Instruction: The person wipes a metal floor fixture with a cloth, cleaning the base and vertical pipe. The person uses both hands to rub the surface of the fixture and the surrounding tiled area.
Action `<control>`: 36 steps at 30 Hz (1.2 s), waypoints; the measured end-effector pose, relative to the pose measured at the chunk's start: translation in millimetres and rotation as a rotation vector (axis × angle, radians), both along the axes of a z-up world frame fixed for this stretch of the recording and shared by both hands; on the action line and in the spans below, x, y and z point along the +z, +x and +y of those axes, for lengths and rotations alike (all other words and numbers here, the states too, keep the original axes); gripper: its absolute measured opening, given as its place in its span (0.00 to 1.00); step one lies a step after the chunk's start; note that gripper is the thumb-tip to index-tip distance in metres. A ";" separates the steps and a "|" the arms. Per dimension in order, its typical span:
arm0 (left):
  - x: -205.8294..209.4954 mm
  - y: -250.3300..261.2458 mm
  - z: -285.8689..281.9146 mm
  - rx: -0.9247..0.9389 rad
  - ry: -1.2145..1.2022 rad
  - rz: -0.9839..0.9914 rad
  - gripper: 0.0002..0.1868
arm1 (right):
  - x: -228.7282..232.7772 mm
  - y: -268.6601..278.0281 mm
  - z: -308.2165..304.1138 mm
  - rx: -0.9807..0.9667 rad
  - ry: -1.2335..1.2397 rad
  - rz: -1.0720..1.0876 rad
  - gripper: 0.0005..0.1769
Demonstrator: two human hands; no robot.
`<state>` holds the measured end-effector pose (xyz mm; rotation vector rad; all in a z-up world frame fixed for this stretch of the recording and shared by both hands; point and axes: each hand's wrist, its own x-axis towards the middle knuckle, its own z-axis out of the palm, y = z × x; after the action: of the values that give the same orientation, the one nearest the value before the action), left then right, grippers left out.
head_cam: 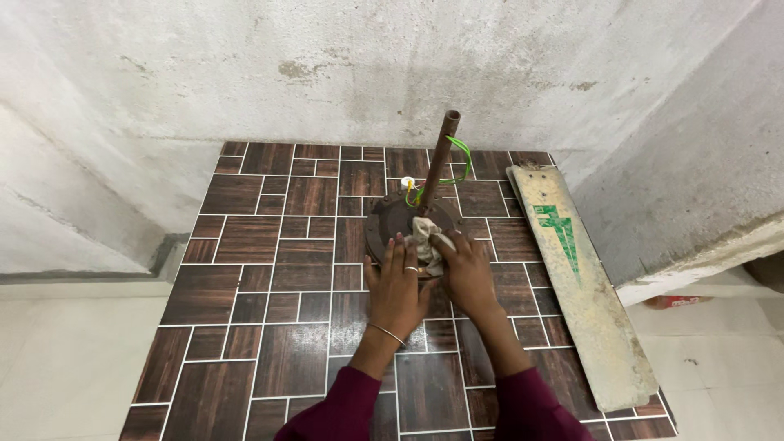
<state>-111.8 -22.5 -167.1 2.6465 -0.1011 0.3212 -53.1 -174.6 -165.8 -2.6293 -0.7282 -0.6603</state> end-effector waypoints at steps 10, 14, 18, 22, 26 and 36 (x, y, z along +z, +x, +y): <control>-18.4 -3.9 15.8 0.102 0.073 0.110 0.47 | 12.8 -19.1 48.8 0.091 -0.082 0.065 0.29; -18.6 8.6 34.8 0.105 0.073 0.263 0.45 | 10.7 -0.8 75.0 0.037 -0.249 -0.048 0.23; -14.9 31.2 63.0 0.075 0.056 0.263 0.45 | 8.9 22.3 100.8 0.047 -0.355 0.001 0.17; -10.4 50.8 84.8 0.025 0.147 0.341 0.37 | 13.0 46.7 118.6 0.041 -0.355 0.119 0.13; -14.2 51.2 82.8 0.007 0.120 0.237 0.41 | 14.1 44.0 109.9 0.085 -0.215 0.071 0.16; -15.7 -9.3 21.8 -0.007 0.189 0.210 0.35 | 5.3 -25.1 45.4 0.048 0.100 0.112 0.23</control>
<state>-121.2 -0.8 -182.9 2.8480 -0.0762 0.0301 -78.2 -129.3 -160.5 -2.5271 -0.7038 -0.5174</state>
